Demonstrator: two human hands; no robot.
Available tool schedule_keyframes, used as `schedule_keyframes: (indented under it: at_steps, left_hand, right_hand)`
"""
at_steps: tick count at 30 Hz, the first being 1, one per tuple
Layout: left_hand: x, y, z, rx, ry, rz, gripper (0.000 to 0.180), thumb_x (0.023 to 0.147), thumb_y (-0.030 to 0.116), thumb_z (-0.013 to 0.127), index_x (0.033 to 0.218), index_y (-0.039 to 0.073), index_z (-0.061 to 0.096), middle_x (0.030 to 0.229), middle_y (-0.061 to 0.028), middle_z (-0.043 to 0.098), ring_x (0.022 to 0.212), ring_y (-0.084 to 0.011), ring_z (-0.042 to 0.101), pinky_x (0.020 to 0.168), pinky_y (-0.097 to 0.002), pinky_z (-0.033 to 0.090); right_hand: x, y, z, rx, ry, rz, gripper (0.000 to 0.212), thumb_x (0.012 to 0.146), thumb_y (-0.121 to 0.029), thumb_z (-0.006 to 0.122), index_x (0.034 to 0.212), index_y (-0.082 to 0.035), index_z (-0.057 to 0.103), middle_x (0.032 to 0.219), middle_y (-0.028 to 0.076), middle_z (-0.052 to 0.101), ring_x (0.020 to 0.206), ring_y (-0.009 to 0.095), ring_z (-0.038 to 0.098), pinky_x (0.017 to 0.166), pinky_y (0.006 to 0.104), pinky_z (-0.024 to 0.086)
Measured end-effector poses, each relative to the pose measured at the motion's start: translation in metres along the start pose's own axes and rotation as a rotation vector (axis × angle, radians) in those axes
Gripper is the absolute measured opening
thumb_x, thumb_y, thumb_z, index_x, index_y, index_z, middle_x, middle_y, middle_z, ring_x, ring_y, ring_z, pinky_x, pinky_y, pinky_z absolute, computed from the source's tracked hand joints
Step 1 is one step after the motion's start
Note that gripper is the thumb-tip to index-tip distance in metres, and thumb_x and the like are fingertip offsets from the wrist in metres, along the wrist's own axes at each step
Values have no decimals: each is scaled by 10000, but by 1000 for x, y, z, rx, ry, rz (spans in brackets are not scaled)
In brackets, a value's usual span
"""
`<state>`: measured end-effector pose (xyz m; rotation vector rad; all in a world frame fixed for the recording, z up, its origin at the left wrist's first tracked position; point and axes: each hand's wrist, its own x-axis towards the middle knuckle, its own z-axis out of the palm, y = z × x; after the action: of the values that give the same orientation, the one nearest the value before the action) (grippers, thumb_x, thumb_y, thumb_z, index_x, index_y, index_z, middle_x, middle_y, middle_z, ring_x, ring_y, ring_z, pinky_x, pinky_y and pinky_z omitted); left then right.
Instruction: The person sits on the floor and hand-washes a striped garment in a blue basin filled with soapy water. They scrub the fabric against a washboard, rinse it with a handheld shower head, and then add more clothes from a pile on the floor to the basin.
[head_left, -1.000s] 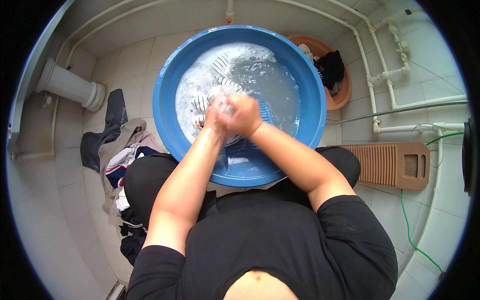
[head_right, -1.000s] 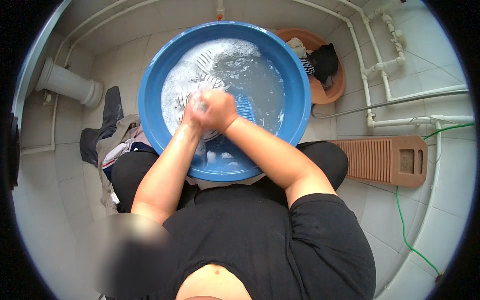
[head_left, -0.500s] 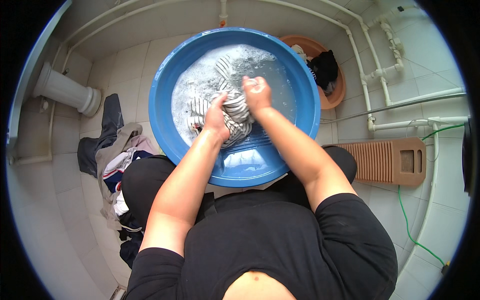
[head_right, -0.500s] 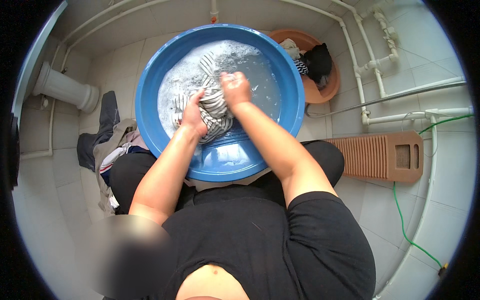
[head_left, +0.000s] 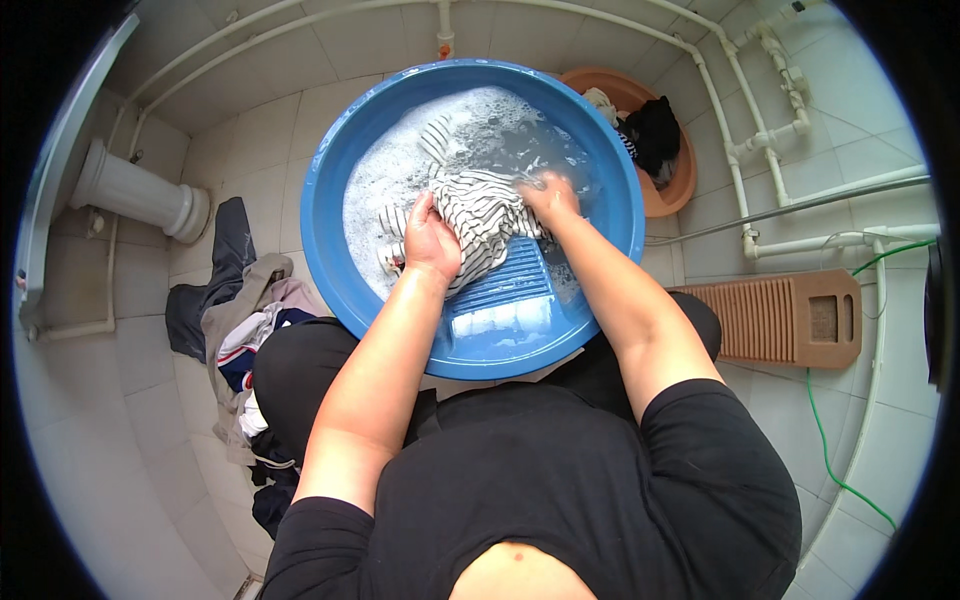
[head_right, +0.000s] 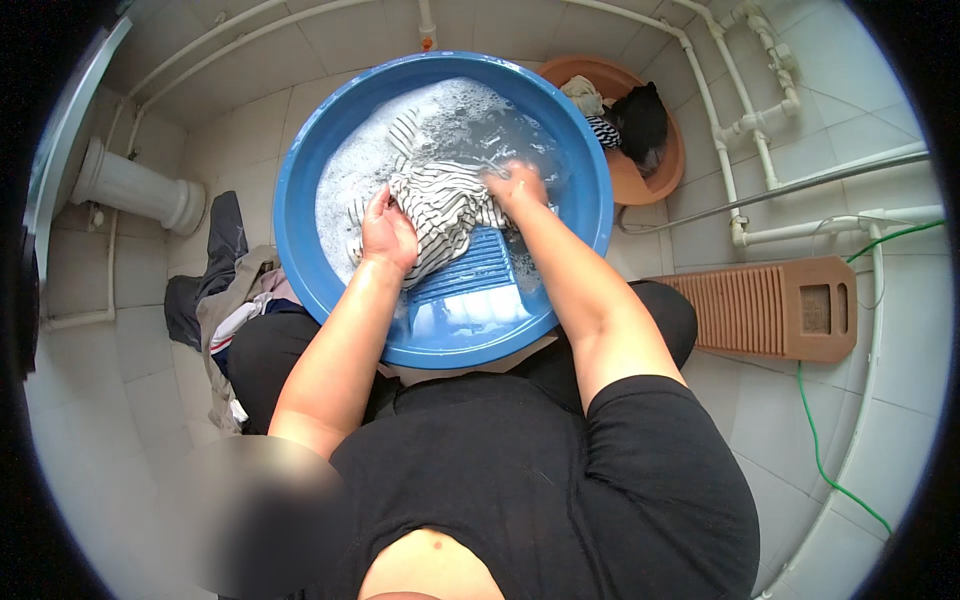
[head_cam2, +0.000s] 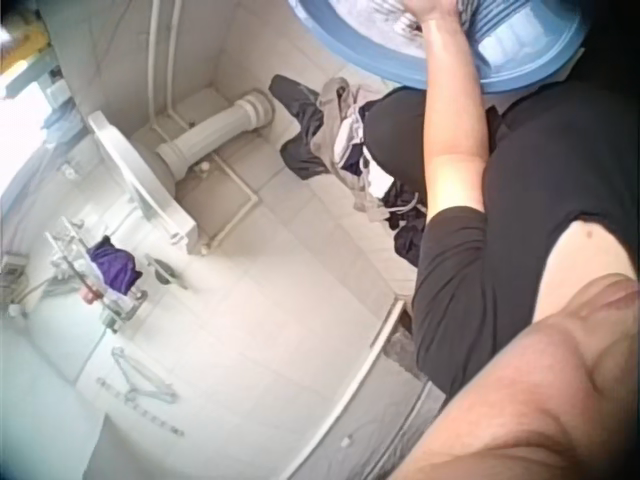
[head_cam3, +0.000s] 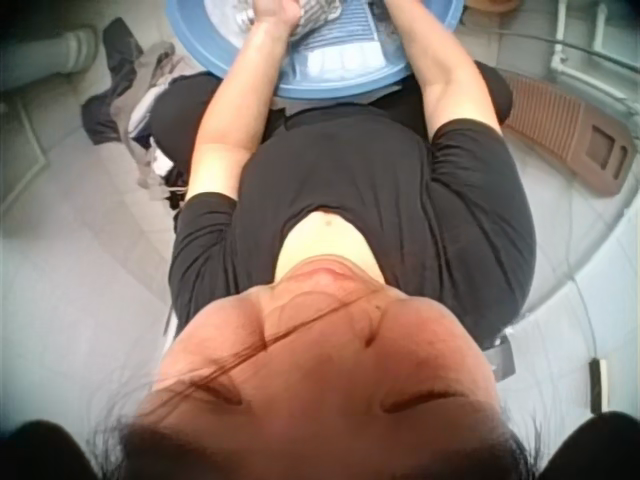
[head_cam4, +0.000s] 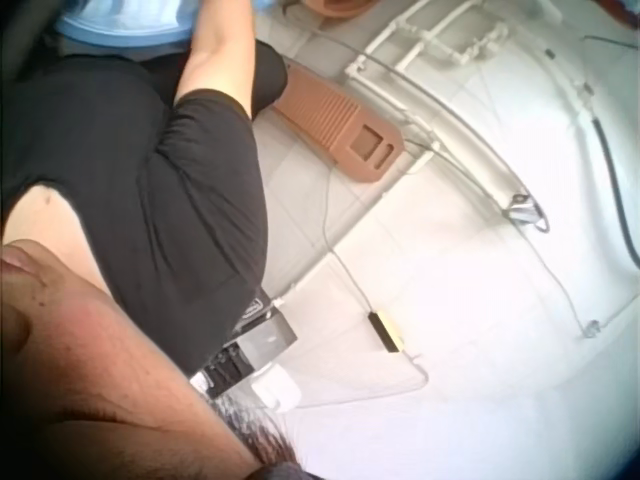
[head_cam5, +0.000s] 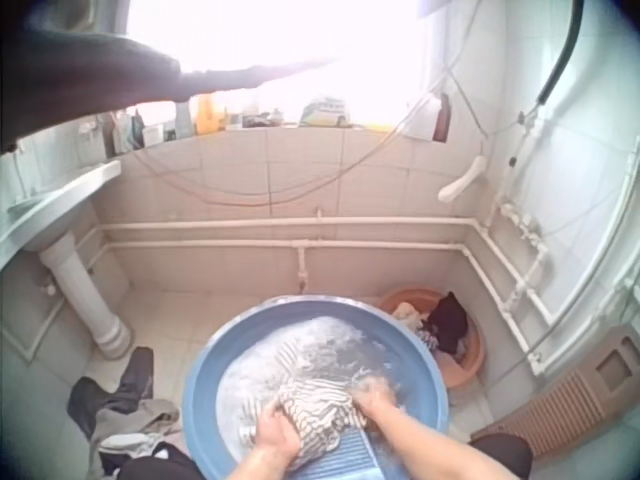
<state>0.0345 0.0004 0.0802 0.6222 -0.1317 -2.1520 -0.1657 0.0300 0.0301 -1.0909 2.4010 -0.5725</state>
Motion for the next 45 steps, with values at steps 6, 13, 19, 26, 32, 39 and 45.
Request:
schedule_keyframes:
  at_steps: [6,13,19,26,32,39,45]
  left_hand:
    - [-2,6,8,188,182,-6,535,916,447,364,1223,18,451,1155,-145,547,1073,-287,518,969,-432,373]
    - [19,13,-54,-23,-209,-263,358,905,343,458,1055,35,559,940,-99,601,920,-223,553,819,-346,454]
    - [10,0,-19,248,179,-73,254,888,246,467,992,44,581,893,-70,624,818,-188,599,728,-331,495]
    - [-21,9,-6,336,83,-38,283,892,344,475,822,89,578,727,-39,597,682,-136,564,633,-305,465]
    - [11,-7,-23,194,96,-166,234,893,231,465,915,24,573,868,-98,636,821,-215,630,739,-362,521]
    - [9,2,-19,13,-44,-93,265,890,180,473,1085,5,515,1061,-146,601,989,-285,581,911,-411,445]
    - [15,-10,-23,124,61,145,494,899,312,469,1283,16,377,1250,-123,497,1157,-287,468,1010,-434,343]
  right_hand:
    - [-77,-81,-10,568,-63,-892,355,636,-179,666,953,-36,596,964,124,592,900,282,590,796,339,467]
    - [-135,-122,-4,373,58,-1191,251,623,-235,664,785,-76,558,767,88,577,690,279,581,612,363,472]
    - [-74,-110,16,302,230,-537,236,747,-330,567,688,-103,597,676,135,610,649,322,602,586,394,488]
    - [-118,-110,14,306,117,-827,190,684,-279,593,708,-90,598,722,139,611,655,318,605,571,385,486]
    - [-35,-65,14,306,234,-242,357,804,-417,539,774,-65,591,783,177,622,750,377,593,660,430,471]
    - [14,32,4,2,-245,-89,731,751,-629,524,1093,16,554,1157,256,535,1103,387,503,935,392,388]
    - [10,15,14,167,113,-243,532,687,-401,646,1013,15,587,1062,209,572,977,329,567,877,352,436]
